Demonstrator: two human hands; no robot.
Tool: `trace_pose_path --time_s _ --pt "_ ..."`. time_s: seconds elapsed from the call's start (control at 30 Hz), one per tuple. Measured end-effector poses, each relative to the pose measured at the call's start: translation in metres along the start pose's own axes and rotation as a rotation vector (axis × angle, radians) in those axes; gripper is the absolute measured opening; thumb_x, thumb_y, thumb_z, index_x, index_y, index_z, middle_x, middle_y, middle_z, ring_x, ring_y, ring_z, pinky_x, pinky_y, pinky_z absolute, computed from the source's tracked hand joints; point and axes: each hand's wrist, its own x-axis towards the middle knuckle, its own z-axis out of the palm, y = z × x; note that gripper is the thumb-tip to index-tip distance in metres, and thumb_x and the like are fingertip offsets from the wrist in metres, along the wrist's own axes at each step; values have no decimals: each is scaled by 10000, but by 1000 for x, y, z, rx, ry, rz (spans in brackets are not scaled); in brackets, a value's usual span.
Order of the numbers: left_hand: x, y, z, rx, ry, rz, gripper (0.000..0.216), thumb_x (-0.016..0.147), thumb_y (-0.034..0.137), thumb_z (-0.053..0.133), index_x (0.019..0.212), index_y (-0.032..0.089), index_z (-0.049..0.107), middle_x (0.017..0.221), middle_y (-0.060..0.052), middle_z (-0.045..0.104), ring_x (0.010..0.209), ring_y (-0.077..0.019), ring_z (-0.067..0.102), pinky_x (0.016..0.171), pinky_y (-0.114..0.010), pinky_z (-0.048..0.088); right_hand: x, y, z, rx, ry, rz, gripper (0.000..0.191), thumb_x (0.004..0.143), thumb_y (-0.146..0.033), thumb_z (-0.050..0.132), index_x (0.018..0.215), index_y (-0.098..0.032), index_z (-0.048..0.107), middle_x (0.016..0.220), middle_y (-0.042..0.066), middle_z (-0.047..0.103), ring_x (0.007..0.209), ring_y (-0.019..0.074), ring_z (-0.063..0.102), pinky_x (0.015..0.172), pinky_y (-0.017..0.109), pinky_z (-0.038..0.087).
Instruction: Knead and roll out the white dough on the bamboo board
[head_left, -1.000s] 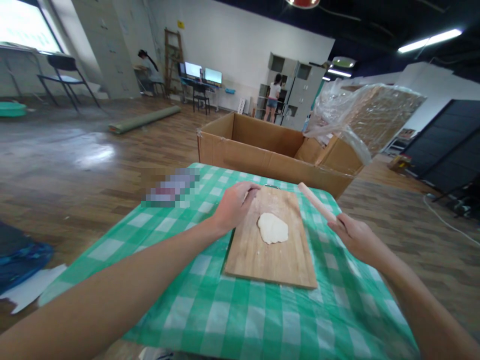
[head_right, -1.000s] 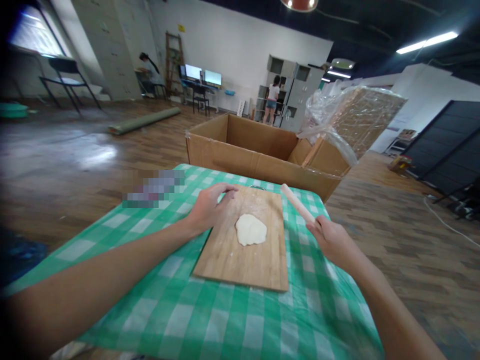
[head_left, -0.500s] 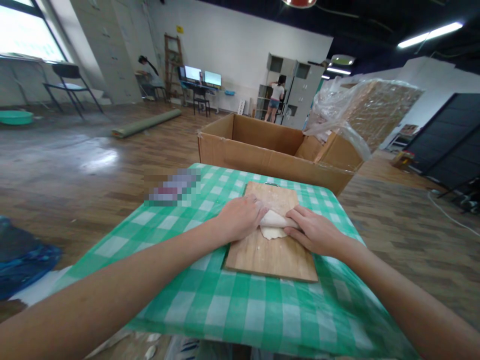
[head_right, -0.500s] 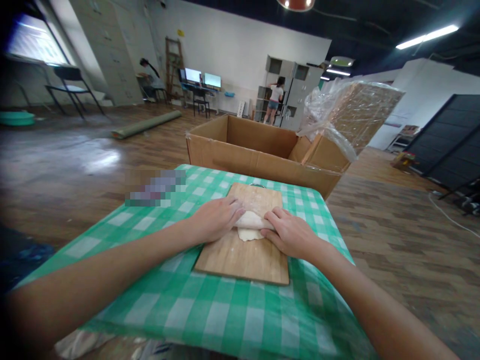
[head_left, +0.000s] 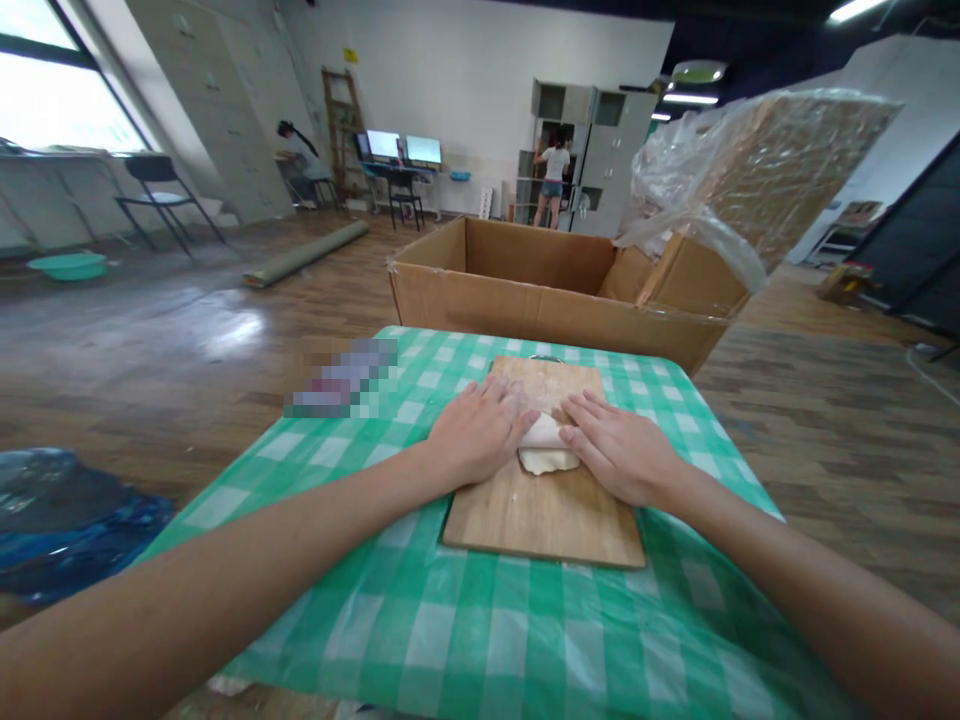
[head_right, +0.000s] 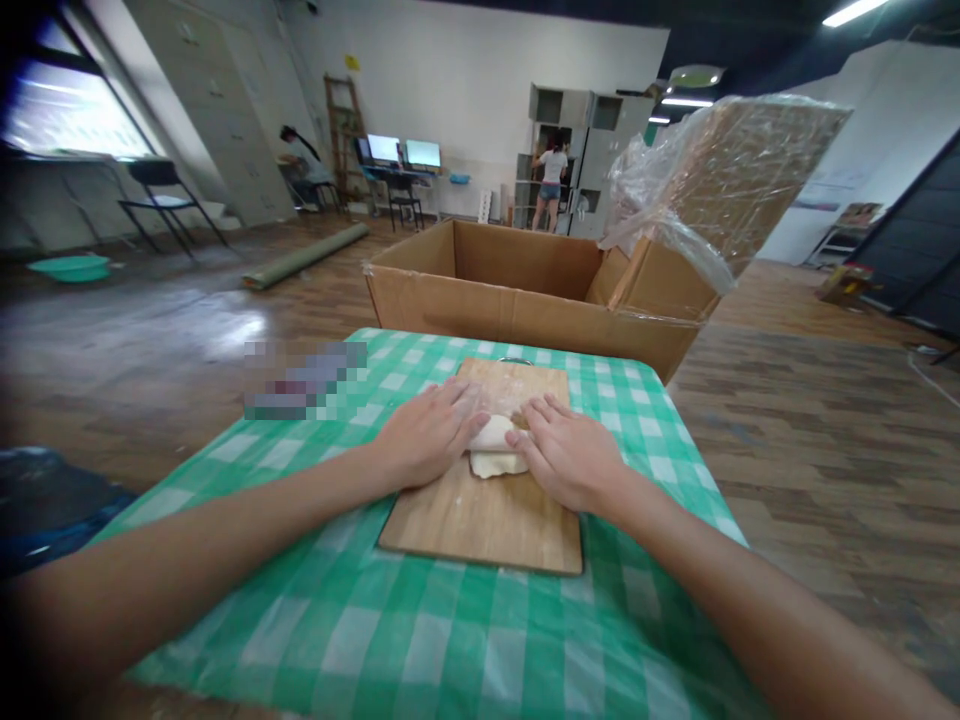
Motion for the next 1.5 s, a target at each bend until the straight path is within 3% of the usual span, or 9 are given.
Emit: trace_pose_path --time_s 0.17,0.27,0.4,0.5,0.63,0.83,1.03,1.23,1.5 --pt "24 -28 7 93 -217 153 566 1097 397 171 1489 163 507 1556 -174 505 1511 -354 353 1172 -514 314 26 21 5 -50 -53 -77 594 1106 -434 191 1317 -149 667 1368 143 681 1356 331 558 1199 536 359" --pt "36 -37 8 124 -272 188 523 1087 337 211 1496 170 490 1545 -178 516 1501 -349 374 1172 -505 318 35 32 13 -129 -75 -125 592 1104 -391 172 1345 -136 648 1357 157 681 1347 341 554 1181 541 367" --pt "44 -37 9 148 -230 139 555 1098 376 168 1445 141 533 1567 -221 469 1469 -382 403 1130 -548 364 36 31 16 -184 -72 -117 570 1100 -362 181 1372 -147 633 1378 165 665 1386 366 511 1165 589 358" --pt "38 -33 10 176 -169 151 576 1107 386 150 1456 117 521 1600 -218 427 1509 -370 345 1171 -551 318 27 17 13 -180 -27 3 601 1099 -436 191 1396 -128 613 1460 182 605 1467 381 420 1186 610 326" --pt "16 -21 3 168 -137 207 582 1111 385 146 1424 125 563 1591 -181 459 1534 -327 324 1234 -518 226 7 -8 8 -136 11 148 718 1078 -553 205 1451 -45 547 1529 228 529 1503 374 378 1212 548 337" --pt "-18 3 -11 72 -61 97 656 1105 464 123 1525 71 438 1590 -172 467 1519 -293 365 1242 -451 255 -24 -33 8 -106 42 149 753 1054 -596 268 1537 -51 461 1594 217 451 1517 364 359 1224 534 340" --pt "-35 16 -14 48 -73 26 660 1094 510 175 1538 92 429 1616 -168 434 1525 -294 359 1242 -461 274 -34 -37 7 -133 51 98 838 1039 -648 285 1555 -1 417 1620 241 391 1538 359 315 1255 523 290" --pt "-18 10 -8 77 -46 -16 640 1097 480 135 1479 110 490 1563 -167 496 1449 -290 464 1193 -454 346 -11 -19 1 -60 -27 116 772 1061 -618 198 1547 -82 467 1603 179 451 1520 325 363 1244 498 317" --pt "25 -24 2 149 -189 113 546 1101 398 164 1486 188 490 1595 -165 448 1516 -342 342 1147 -506 359 23 19 16 -112 -104 69 773 1066 -577 49 1561 -134 445 1622 161 429 1529 362 331 1235 594 262"
